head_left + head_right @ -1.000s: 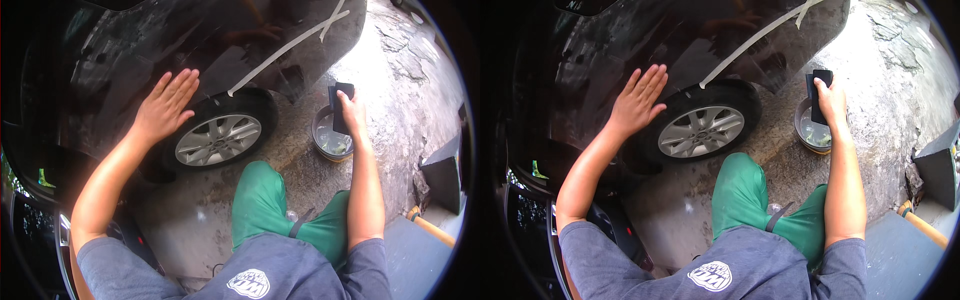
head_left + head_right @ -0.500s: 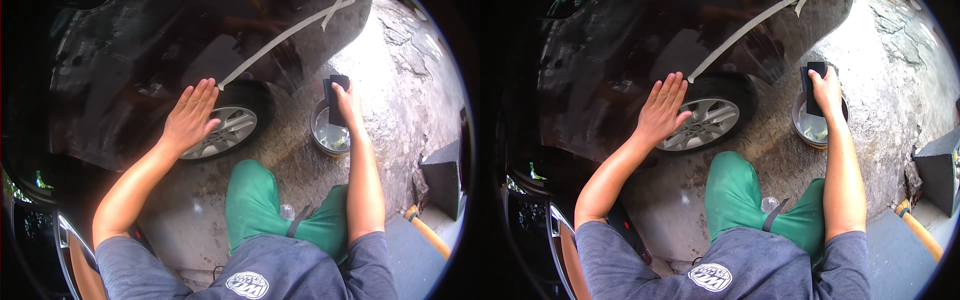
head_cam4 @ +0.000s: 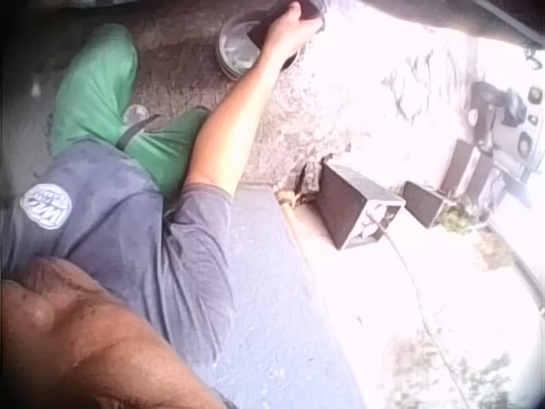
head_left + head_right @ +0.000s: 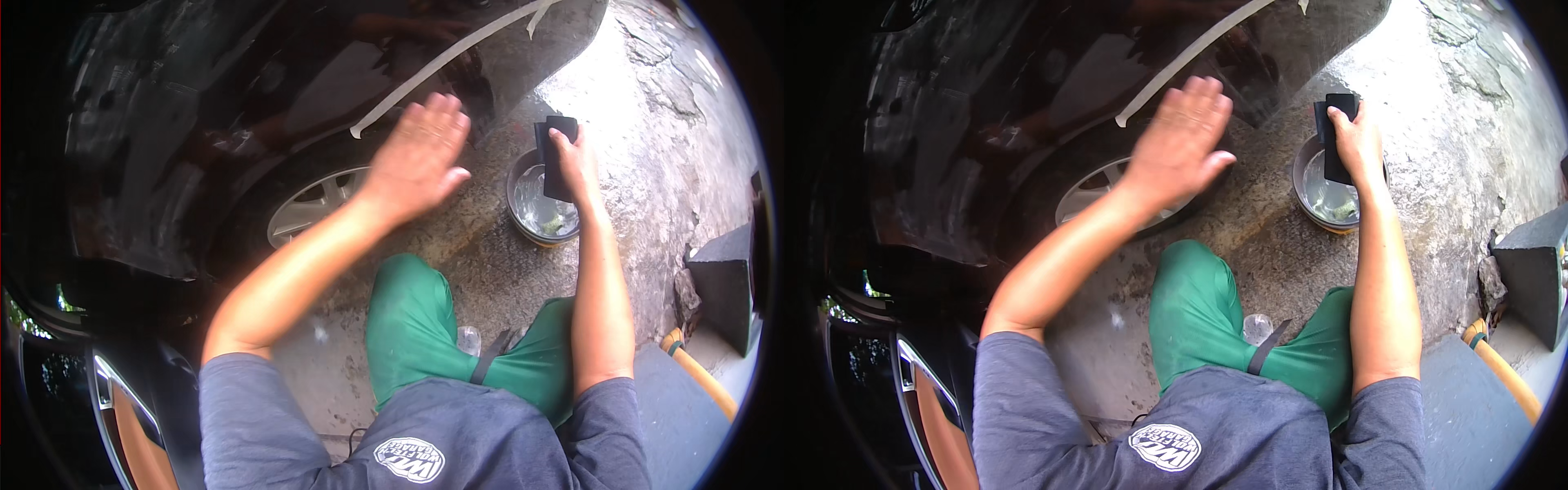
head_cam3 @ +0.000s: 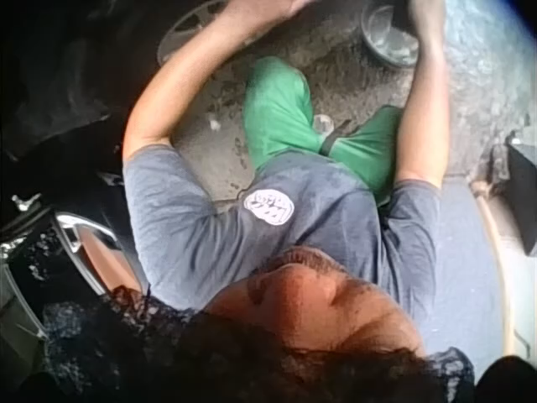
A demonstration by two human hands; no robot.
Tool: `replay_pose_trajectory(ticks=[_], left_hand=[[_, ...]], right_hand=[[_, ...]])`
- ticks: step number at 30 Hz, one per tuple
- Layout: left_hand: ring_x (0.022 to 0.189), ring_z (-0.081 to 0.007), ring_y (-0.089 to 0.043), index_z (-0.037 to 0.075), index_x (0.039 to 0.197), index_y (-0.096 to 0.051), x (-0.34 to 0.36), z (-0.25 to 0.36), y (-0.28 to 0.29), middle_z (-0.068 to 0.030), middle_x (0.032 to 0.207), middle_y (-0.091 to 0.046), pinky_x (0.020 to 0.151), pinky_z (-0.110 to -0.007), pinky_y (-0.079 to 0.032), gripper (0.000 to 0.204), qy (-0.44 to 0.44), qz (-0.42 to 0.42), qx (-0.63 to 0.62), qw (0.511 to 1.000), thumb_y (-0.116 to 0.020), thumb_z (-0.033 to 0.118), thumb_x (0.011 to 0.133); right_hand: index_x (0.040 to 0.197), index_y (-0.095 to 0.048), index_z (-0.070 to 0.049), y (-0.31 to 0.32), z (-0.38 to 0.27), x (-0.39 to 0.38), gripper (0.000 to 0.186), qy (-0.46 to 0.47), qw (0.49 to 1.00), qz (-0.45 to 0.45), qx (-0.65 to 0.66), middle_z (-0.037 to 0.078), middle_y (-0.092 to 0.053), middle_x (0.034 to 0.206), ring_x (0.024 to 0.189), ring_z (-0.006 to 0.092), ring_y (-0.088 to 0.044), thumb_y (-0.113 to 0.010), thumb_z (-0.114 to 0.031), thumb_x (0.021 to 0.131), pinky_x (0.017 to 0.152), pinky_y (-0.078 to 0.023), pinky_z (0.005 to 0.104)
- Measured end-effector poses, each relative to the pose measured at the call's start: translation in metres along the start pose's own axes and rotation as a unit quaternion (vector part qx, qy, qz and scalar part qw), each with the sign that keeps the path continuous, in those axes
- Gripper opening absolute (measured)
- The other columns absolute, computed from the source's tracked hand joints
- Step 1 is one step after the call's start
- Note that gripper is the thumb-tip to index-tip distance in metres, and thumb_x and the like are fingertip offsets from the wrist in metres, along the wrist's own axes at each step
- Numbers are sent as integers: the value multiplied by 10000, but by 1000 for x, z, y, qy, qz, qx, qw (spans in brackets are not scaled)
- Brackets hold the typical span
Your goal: Sanding the exterior surface of a black car using a sanding block and water.
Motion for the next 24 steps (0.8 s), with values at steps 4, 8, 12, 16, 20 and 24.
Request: replay_pose_trajectory(ticks=[4, 8, 12, 16, 20, 24], left_hand=[[1519, -378, -289, -2, 1437, -519, 21, 86, -85, -225, 1577, -404, 1249, -515, -192, 665, -22, -57, -135, 989, -638, 422, 939], [1467, -374, -378, -10, 1436, -504, 37, 169, -184, -241, 1499, -480, 1226, -501, -266, 748, -29, -149, -245, 958, -611, 539, 939], [910, -332, -729, 49, 947, -761, 44, 211, -220, -162, 891, -751, 907, -474, -518, 522, 36, -222, -307, 925, -694, 559, 857], [752, -320, -735, 85, 730, -754, 41, 209, -232, -119, 746, -735, 731, -467, -540, 504, 26, -120, -312, 942, -709, 579, 823], [817, -312, -747, 87, 806, -774, 43, 214, -230, -128, 806, -753, 738, -441, -554, 506, 15, -202, -284, 937, -695, 586, 836], [909, -296, -746, 97, 914, -801, 39, 226, -217, -122, 913, -771, 809, -441, -556, 506, 59, -251, -301, 918, -679, 586, 863]], right_hand=[[1211, -603, 69, 6, 11, 4, 490, 12, 998, 28, -46, 283, -703, 1071, 1003, 392, -698, -681, -307, 906, 909, -521, 444], [1196, -605, 56, 11, 7, -2, 469, 22, 997, 19, -74, 271, -708, 1053, 972, 384, -704, -674, -309, 909, 889, -525, 439], [1182, -602, 36, 17, 7, -13, 445, -17, 999, -6, -35, 272, -706, 998, 926, 413, -700, -668, -312, 913, 849, -526, 450], [1143, -579, 42, 16, 11, -20, 421, 4, 988, -53, -146, 307, -680, 993, 967, 454, -673, -673, -292, 906, 871, -512, 478], [1111, -566, 47, 2, 35, -16, 399, 0, 967, -120, -224, 338, -663, 1039, 1036, 484, -644, -677, -272, 900, 904, -494, 503], [1089, -578, 34, -1, 42, -18, 352, -22, 943, -219, -251, 297, -688, 1038, 1030, 461, -662, -730, -202, 877, 875, -511, 484]])
Point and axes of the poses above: each hand's wrist, its own x-axis towards the middle knuckle, its own y-axis out of the back of the hand, z = x × y, the point moved 1 cm from there along x, towards the middle knuckle
